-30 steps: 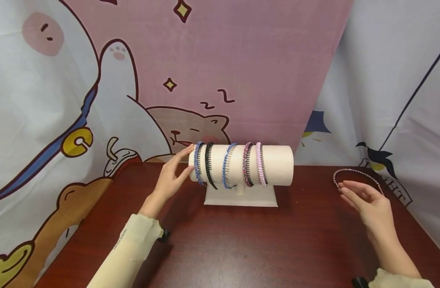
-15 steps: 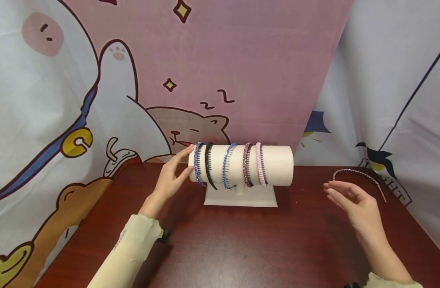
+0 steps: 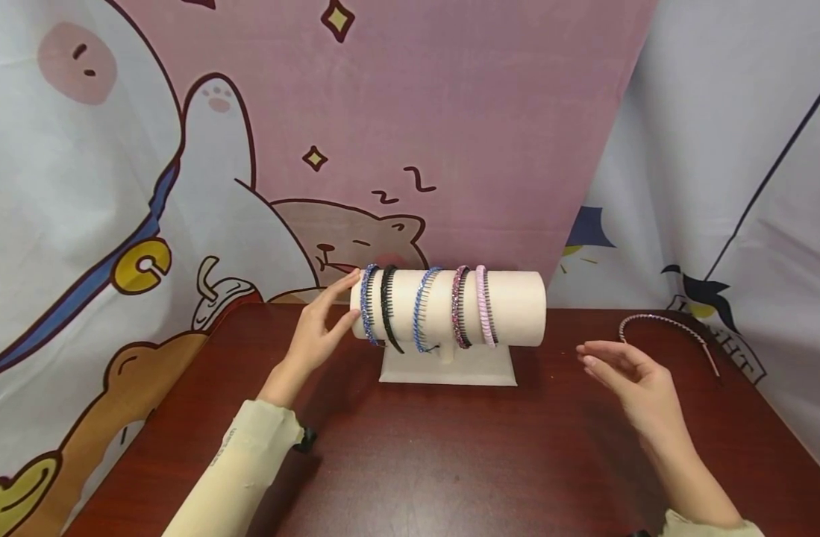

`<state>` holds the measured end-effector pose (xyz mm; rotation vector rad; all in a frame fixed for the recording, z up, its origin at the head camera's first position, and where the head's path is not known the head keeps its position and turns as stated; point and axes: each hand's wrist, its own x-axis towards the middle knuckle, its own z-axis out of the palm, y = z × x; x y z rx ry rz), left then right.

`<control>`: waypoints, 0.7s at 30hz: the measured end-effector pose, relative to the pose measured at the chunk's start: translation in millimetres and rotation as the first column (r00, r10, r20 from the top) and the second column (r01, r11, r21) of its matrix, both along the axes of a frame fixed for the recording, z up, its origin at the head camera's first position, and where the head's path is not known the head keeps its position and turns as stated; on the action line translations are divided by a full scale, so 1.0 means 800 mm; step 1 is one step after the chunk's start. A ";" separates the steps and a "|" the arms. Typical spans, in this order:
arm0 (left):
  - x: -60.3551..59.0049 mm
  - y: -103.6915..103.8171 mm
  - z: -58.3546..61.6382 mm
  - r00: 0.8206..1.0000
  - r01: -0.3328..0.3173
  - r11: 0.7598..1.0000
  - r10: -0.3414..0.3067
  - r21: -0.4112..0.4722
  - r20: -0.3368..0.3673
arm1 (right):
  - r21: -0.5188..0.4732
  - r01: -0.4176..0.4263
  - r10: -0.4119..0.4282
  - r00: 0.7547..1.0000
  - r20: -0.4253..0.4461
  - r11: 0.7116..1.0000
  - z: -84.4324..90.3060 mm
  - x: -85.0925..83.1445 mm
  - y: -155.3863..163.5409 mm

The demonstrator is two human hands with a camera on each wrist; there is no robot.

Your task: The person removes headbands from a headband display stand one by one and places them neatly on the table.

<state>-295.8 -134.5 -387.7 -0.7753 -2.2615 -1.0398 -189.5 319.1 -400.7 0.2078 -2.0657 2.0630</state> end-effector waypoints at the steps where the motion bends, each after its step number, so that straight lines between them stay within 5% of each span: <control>1: 0.000 0.000 0.000 1.000 0.000 1.000 0.000 0.001 -0.001 | 0.036 0.014 -0.014 1.000 0.013 0.999 0.000 0.000 -0.003; 5: 0.000 0.000 0.000 1.000 -0.003 1.000 0.003 0.004 -0.003 | 0.197 0.037 -0.041 0.999 0.018 0.980 0.000 -0.003 -0.017; 14: 0.000 0.000 -0.002 1.000 -0.002 1.000 0.002 0.009 0.021 | 0.368 0.054 -0.044 0.998 -0.035 0.928 -0.002 -0.006 -0.054; 21: 0.000 0.001 -0.001 1.000 0.000 1.000 0.000 0.013 0.020 | 0.266 0.079 -0.044 0.990 -0.136 0.961 -0.001 -0.012 -0.088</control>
